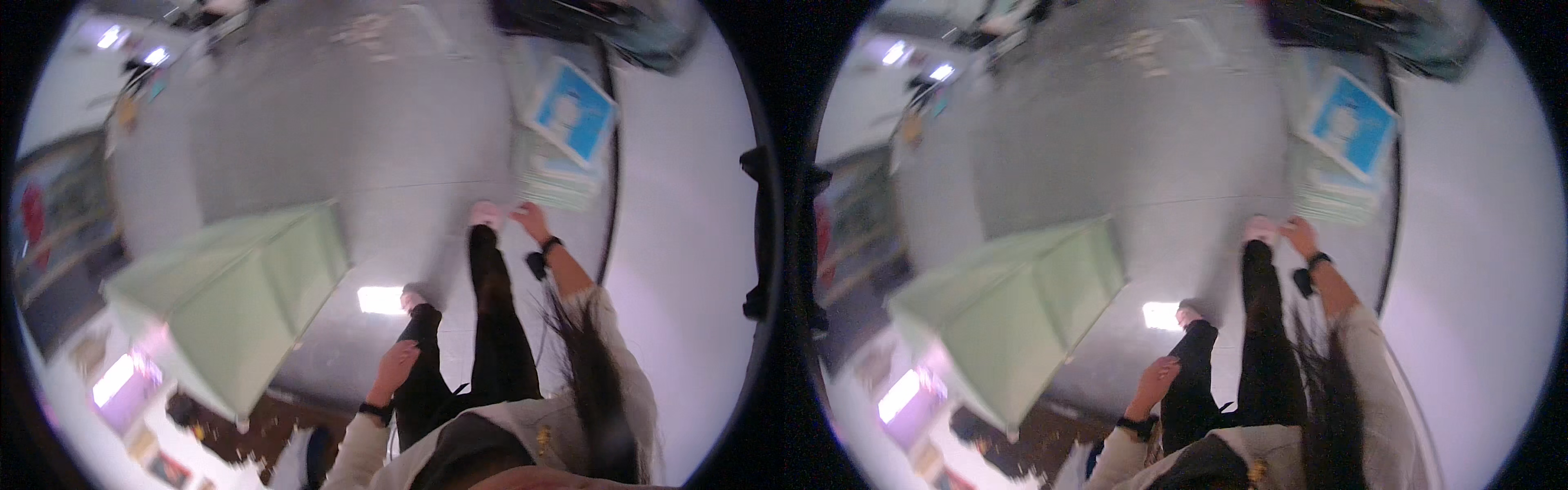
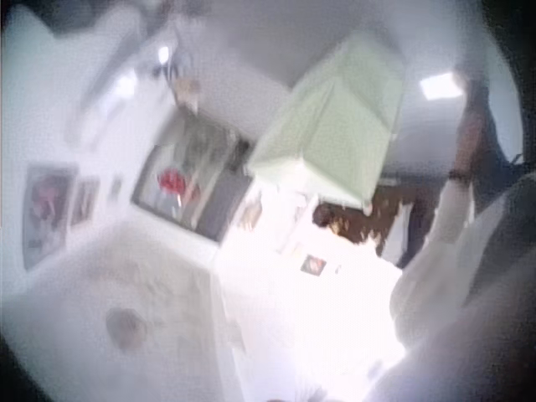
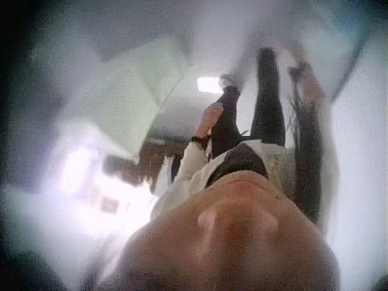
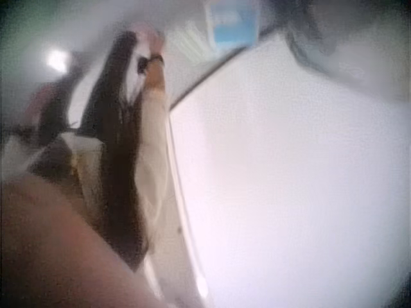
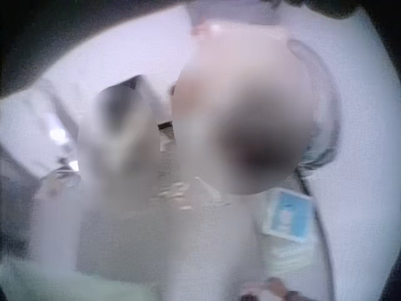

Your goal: The person assembles a light green modular shelving unit by connecting translucent panels with white plastic connectors. They lift and rotate the structure, insert connectors at the corners, and attach additional panels to expand the unit.

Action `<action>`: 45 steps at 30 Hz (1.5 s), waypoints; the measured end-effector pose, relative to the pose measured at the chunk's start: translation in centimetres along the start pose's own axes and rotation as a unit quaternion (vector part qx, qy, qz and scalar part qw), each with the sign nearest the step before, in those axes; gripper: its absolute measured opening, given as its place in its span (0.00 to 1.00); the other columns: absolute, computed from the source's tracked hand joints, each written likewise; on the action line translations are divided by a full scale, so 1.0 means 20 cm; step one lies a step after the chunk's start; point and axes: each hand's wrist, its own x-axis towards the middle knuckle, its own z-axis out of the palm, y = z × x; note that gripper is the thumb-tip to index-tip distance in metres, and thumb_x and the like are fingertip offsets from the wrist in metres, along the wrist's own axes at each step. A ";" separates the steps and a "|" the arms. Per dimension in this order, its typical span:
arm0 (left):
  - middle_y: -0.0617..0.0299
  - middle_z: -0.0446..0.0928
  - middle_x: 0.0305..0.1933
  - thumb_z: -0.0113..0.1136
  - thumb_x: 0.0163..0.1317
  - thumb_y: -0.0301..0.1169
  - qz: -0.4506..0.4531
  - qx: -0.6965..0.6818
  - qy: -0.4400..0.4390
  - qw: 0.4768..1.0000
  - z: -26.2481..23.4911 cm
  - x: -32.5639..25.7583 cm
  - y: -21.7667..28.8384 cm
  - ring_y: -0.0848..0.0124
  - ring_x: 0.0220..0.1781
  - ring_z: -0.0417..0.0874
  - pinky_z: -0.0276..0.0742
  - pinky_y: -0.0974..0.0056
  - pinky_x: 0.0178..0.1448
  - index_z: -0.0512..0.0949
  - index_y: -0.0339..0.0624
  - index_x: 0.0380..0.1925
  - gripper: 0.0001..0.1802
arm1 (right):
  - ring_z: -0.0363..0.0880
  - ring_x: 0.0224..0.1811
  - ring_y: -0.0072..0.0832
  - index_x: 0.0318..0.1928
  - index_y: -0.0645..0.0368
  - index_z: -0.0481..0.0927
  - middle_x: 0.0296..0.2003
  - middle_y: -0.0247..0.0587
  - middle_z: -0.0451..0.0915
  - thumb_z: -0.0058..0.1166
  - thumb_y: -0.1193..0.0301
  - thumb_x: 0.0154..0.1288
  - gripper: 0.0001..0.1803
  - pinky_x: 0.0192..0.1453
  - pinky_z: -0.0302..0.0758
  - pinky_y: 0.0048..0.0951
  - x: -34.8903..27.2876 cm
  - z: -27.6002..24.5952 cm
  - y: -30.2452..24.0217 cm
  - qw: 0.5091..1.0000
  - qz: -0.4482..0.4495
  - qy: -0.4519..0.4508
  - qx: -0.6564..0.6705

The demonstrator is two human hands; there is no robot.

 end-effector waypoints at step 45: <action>0.52 0.78 0.50 0.59 0.60 0.42 0.008 0.139 0.453 0.881 -0.12 1.65 -1.16 0.58 0.48 0.80 0.75 0.57 0.51 0.76 0.41 0.49 0.21 | 0.69 0.61 0.38 0.63 0.65 0.66 0.63 0.50 0.67 0.46 0.67 0.70 0.24 0.66 0.65 0.35 1.84 -0.47 2.17 0.760 -0.080 0.252 0.593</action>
